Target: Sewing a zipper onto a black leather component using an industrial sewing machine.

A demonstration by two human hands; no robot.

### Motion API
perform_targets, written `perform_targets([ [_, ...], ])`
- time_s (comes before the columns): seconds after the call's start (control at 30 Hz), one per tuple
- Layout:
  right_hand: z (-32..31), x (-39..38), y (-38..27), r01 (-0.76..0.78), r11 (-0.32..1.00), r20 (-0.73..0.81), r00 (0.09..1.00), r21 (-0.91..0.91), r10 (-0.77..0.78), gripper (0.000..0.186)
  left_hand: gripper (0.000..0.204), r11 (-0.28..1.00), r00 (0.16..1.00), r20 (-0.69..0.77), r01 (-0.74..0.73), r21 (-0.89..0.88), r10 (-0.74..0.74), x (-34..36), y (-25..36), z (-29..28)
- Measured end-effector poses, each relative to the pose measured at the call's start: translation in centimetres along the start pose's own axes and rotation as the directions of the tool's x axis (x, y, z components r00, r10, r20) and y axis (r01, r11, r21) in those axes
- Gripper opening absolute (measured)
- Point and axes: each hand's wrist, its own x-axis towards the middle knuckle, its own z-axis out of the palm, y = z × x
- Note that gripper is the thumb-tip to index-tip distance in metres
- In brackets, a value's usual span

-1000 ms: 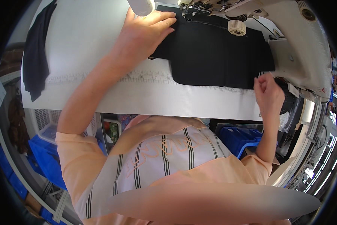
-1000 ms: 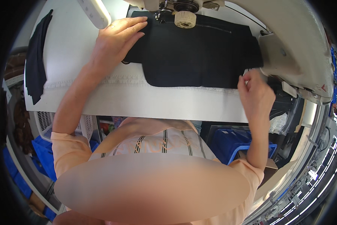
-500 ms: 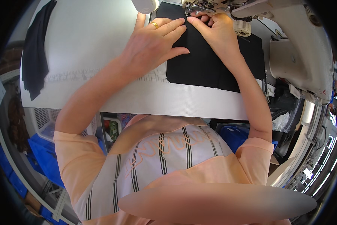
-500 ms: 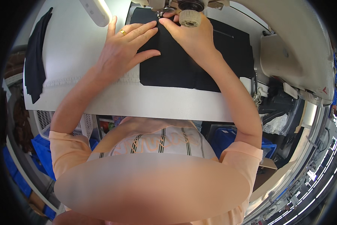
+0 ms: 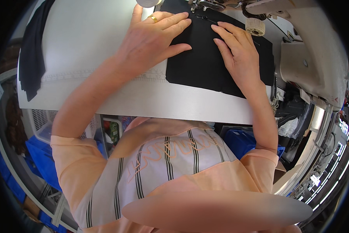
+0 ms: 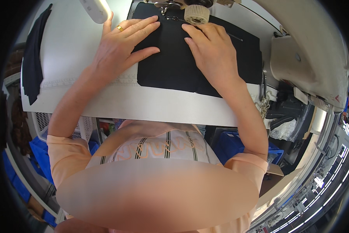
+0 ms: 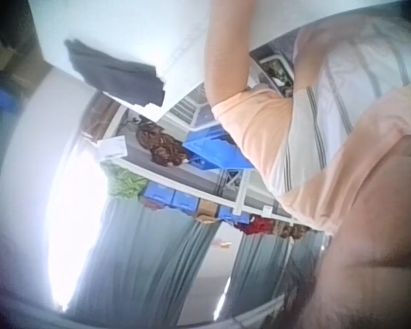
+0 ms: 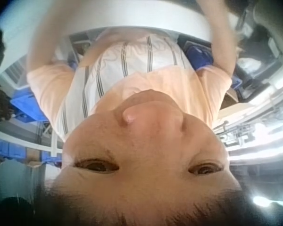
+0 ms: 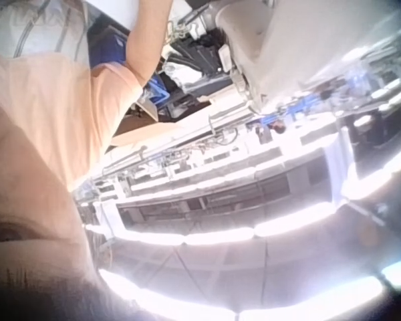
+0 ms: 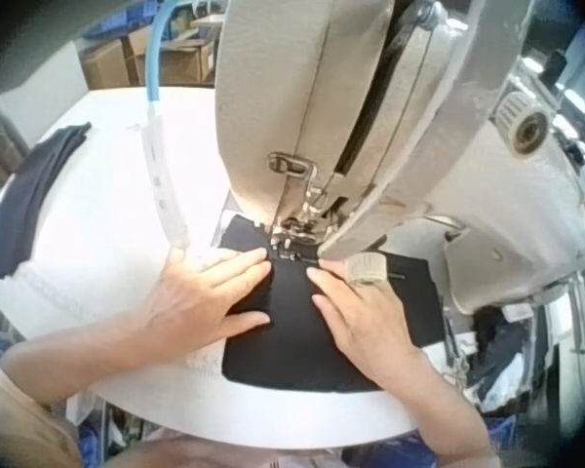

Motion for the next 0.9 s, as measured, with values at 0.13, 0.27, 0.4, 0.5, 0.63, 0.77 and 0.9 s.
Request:
perform_targets([
  [0.13,-7.4,-2.2,-1.8,0.100,0.994,-0.138,0.985,-0.053,-0.107,0.034,0.050,0.998,0.998,0.036,0.041,0.054,-0.043,-0.5,0.2,0.1],
  [0.27,-18.2,-8.7,9.5,-0.102,0.807,-0.537,0.793,-0.581,-0.287,0.031,0.051,0.996,1.000,0.011,0.000,0.090,-0.001,-0.4,0.3,0.0],
  [0.4,-29.0,-17.4,26.7,-0.394,0.901,-0.820,0.444,0.182,0.360,0.033,0.051,0.991,0.999,-0.007,-0.030,0.128,0.031,-0.1,0.5,-0.1],
  [0.5,-32.2,-21.8,35.5,-0.304,0.568,-0.530,0.206,0.764,0.823,0.042,0.048,0.999,0.996,0.083,-0.008,-0.048,0.012,0.6,0.9,-0.3],
  [0.63,-32.5,-18.8,36.8,-0.725,0.463,-0.483,0.204,0.510,0.851,0.051,0.058,0.998,0.981,0.186,0.043,0.042,-0.050,0.2,1.2,-0.5],
  [0.77,-39.7,-19.3,40.7,-0.647,0.282,-0.242,0.152,0.709,0.958,0.045,0.057,0.999,0.985,0.163,0.042,0.032,-0.047,0.1,1.0,0.1],
  [0.9,-34.8,-16.6,38.7,-0.659,0.273,-0.264,0.116,0.700,0.957,0.043,0.057,0.997,0.988,0.143,0.045,0.059,-0.053,0.0,1.4,-0.2],
])
